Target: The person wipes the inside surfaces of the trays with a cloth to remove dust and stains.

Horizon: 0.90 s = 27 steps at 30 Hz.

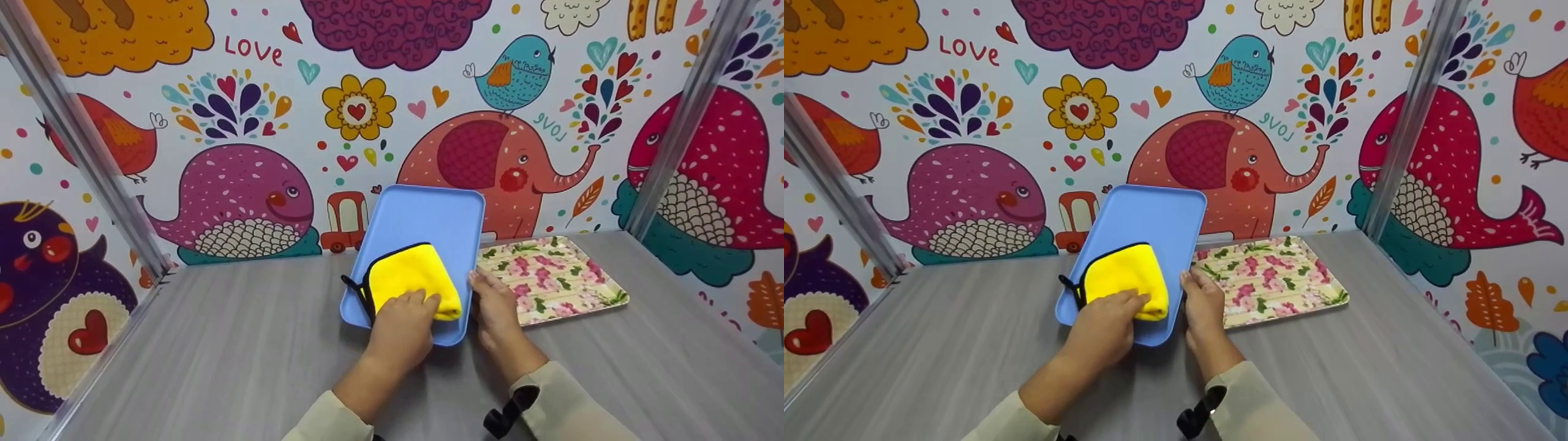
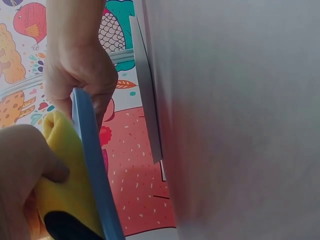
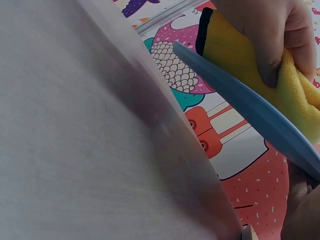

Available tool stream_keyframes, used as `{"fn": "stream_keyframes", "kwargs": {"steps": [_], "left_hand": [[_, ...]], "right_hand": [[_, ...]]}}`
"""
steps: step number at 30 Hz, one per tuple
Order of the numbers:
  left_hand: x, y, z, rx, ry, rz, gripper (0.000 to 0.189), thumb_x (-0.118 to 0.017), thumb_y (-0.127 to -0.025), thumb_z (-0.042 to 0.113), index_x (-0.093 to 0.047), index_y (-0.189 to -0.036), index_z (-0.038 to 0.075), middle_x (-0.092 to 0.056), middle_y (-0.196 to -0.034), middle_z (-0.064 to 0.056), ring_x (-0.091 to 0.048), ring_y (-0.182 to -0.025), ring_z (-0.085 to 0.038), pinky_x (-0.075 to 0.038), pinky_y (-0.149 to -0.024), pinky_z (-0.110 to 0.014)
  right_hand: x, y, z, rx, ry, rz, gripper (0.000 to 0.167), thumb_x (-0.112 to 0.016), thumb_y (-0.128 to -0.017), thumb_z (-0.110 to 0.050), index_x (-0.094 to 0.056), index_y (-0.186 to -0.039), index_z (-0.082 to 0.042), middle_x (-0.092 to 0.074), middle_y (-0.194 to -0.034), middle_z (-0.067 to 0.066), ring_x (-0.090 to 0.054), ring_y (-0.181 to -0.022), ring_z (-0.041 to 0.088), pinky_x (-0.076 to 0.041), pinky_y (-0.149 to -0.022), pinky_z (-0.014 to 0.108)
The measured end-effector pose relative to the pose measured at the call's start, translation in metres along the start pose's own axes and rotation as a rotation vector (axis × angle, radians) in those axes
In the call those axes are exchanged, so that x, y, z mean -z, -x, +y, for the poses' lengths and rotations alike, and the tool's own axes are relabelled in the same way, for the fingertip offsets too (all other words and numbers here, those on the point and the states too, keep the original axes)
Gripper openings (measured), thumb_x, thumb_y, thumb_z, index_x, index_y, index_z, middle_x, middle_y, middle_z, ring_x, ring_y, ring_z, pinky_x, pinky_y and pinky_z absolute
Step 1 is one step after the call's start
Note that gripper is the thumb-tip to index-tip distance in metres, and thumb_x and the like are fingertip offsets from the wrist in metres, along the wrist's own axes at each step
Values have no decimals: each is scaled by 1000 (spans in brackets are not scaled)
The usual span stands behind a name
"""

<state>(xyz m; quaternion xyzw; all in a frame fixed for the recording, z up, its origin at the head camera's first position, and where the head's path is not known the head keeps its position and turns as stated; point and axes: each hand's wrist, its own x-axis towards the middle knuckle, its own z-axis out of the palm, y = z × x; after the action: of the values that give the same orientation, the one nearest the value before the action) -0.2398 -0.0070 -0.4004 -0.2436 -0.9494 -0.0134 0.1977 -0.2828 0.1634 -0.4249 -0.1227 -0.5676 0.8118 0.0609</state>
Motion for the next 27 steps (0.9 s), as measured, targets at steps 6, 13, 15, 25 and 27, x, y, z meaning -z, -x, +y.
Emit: {"fn": "stream_keyframes", "kwargs": {"steps": [6, 13, 15, 25, 27], "left_hand": [[1, 0, 4, -29, 4, 20, 54, -82, -89, 36, -68, -137, 17, -74, -131, -2, -72, -118, -19, -59, -102, -38], [1, 1, 7, -42, 51, 32, 51, -82, -89, 34, -69, -136, 18, -75, -129, -1, -72, -118, -18, -58, -103, -37], [1, 1, 7, -45, 71, 28, 50, -82, -90, 33, -69, -136, 18, -75, -129, -1, -72, -117, -17, -58, -104, -36], [-1, 2, 9, -56, 210, 28, 43, -80, -92, 21, -70, -133, 14, -74, -126, 0, -68, -114, -18, -54, -108, -32], [-1, 2, 9, -57, 239, 5, 43, -80, -91, 18, -70, -133, 14, -73, -128, 0, -66, -118, -18, -53, -110, -33]], "right_hand": [[-1, -1, 0, -6, 10, -2, 46, -58, -108, -25, -56, -148, -4, -67, -138, 13, -69, -106, 13, -50, -112, 41], [-2, -1, 0, -2, 27, -23, 45, -54, -109, -25, -55, -149, -3, -59, -148, 17, -61, -126, 25, -49, -114, 39], [-1, -1, 0, -4, 30, -23, 45, -54, -109, -25, -54, -149, -3, -58, -150, 18, -58, -129, 27, -49, -114, 40], [-1, 0, -1, -31, 56, -4, 48, -54, -109, -29, -52, -152, -7, -60, -148, 15, -65, -124, 24, -57, -102, 36], [-1, 0, -2, -38, 59, 1, 49, -54, -109, -29, -51, -153, -8, -59, -148, 15, -64, -127, 25, -56, -103, 36]]}}
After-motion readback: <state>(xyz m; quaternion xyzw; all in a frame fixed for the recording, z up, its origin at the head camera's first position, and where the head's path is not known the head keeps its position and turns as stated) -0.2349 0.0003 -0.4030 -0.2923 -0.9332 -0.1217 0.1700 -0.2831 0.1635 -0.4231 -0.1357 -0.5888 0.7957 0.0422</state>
